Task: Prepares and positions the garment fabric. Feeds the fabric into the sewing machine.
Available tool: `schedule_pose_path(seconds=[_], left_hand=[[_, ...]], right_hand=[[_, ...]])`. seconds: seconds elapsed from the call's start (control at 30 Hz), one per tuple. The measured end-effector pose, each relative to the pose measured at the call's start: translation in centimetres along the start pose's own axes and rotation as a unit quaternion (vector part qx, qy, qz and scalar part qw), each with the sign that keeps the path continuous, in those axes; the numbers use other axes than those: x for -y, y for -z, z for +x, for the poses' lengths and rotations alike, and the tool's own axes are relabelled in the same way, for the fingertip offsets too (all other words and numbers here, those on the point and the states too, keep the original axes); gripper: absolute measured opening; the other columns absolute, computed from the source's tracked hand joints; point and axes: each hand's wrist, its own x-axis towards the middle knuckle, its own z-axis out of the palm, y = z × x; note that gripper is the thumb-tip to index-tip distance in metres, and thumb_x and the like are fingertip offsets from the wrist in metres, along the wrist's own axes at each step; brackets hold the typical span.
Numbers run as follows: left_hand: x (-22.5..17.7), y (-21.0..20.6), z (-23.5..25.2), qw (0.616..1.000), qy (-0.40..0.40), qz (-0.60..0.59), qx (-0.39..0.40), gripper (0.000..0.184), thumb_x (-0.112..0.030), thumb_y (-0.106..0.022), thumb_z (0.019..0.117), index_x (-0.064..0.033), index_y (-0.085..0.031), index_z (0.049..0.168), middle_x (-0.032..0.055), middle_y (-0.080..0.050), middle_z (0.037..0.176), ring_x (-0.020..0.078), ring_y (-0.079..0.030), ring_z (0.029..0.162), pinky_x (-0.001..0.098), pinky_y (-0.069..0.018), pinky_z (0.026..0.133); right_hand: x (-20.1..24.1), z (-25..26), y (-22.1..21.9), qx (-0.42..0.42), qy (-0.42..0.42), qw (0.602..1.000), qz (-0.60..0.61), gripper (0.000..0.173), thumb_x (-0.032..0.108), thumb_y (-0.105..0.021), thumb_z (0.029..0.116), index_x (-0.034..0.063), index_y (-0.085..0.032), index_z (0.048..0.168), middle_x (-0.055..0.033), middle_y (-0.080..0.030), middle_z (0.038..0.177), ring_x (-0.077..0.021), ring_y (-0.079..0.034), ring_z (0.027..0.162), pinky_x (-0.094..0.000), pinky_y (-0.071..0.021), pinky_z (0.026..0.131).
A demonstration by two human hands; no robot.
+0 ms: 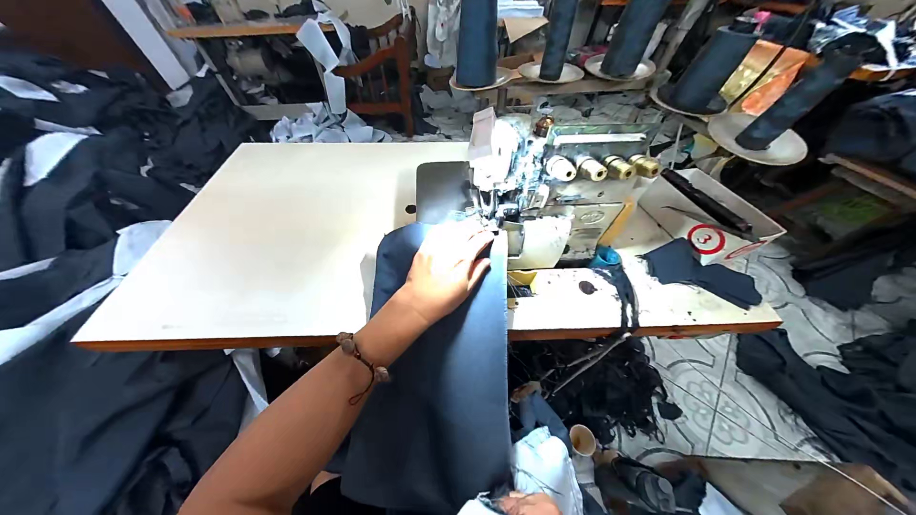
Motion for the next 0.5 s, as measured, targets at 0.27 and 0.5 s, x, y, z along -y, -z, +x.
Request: schedule_pose_path(seconds=[0.27, 0.5], left_hand=[[0.7, 0.3, 0.3, 1.0, -0.005, 0.012, -0.015, 0.034, -0.025, -0.054, 0.1038, -0.0017, -0.071, 0.122, 0.0175, -0.067, 0.131, 0.0361, -0.06, 0.127, 0.0521, -0.0416, 0.113], [0.3, 0.7, -0.1, 0.999, 0.029, 0.027, 0.031, 0.038, -0.023, -0.051, 0.1051, -0.0038, -0.065, 0.135, 0.016, -0.065, 0.135, 0.035, -0.061, 0.126, 0.0515, -0.0463, 0.108]], right_hand=[[-1.0, 4.1, 0.8, -0.13, -0.086, 0.988, 0.007, 0.017, 0.007, -0.062, 0.0932, 0.0046, -0.064, 0.077, 0.0092, -0.057, 0.065, 0.0098, -0.051, 0.06, -0.0107, -0.0439, 0.058], [-3.8, 11.0, 3.0, -0.165, -0.091, 0.979, 0.07, 0.025, 0.017, -0.061, 0.0941, 0.0216, -0.055, 0.071, 0.0166, -0.047, 0.058, 0.0075, -0.044, 0.05, -0.0131, -0.0376, 0.048]])
